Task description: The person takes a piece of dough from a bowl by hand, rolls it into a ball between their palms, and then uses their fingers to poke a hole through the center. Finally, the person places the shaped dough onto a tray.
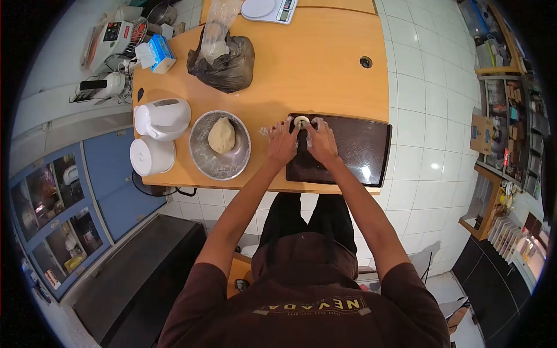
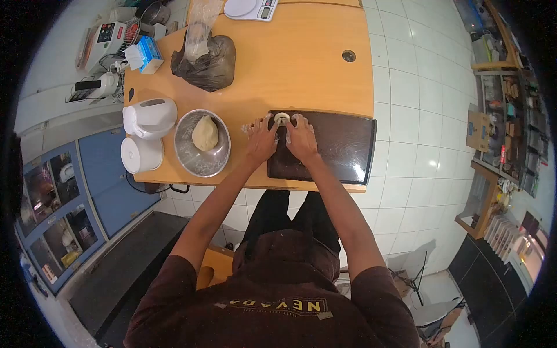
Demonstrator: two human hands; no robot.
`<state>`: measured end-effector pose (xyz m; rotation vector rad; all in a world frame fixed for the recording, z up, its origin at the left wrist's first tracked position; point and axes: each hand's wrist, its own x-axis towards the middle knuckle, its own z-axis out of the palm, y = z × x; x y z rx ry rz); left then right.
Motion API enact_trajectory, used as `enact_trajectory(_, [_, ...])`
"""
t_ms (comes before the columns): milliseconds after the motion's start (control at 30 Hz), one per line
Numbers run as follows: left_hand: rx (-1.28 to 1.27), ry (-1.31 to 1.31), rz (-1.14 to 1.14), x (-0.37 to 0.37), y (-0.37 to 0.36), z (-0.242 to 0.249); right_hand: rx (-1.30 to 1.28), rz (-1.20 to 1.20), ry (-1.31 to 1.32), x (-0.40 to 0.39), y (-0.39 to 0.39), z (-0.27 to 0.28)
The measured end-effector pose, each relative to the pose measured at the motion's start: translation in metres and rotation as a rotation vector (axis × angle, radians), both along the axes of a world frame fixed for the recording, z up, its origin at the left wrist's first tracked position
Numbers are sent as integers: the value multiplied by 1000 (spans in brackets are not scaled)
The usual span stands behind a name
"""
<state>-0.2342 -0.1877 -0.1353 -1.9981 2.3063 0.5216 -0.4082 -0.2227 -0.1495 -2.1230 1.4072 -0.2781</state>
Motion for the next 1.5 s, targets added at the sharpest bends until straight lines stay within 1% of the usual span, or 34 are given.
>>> enact_trajectory(67, [46,0,-7,3,-7,7,12,7,19,0,0,2])
enact_trajectory(167, [50,-11,-3,6,-10,2,35,58,70,-4,-2,9])
enact_trajectory(267, [7,-5,-10,9,-10,-2,44,91,113,-7,-4,15])
enact_trajectory(367, [76,12,-40,7,-12,12,31,93,88,-8,-5,13])
enact_trajectory(467, [71,-1,-58,9,-9,11,26,97,131,-6,-10,13])
enact_trajectory(567, [19,-11,-94,17,-6,-1,-20,56,149,-5,-10,12])
enact_trajectory(667, [92,-29,-102,21,-10,9,-8,51,120,-3,-10,15])
enact_trajectory(767, [-3,13,-61,18,-5,-2,56,90,119,0,-9,24])
enact_trajectory(867, [50,13,-5,14,-9,3,53,94,124,1,-4,15])
enact_trajectory(967, [10,78,28,13,-10,0,58,105,134,-3,-4,19])
enact_trajectory(1167, [65,32,-19,9,-10,16,53,99,135,-3,-11,22])
enact_trajectory(1267, [37,-20,-27,13,-7,3,22,96,162,-4,-16,21])
enact_trajectory(1500, [-57,35,-15,21,-8,-4,3,107,113,-3,-10,21])
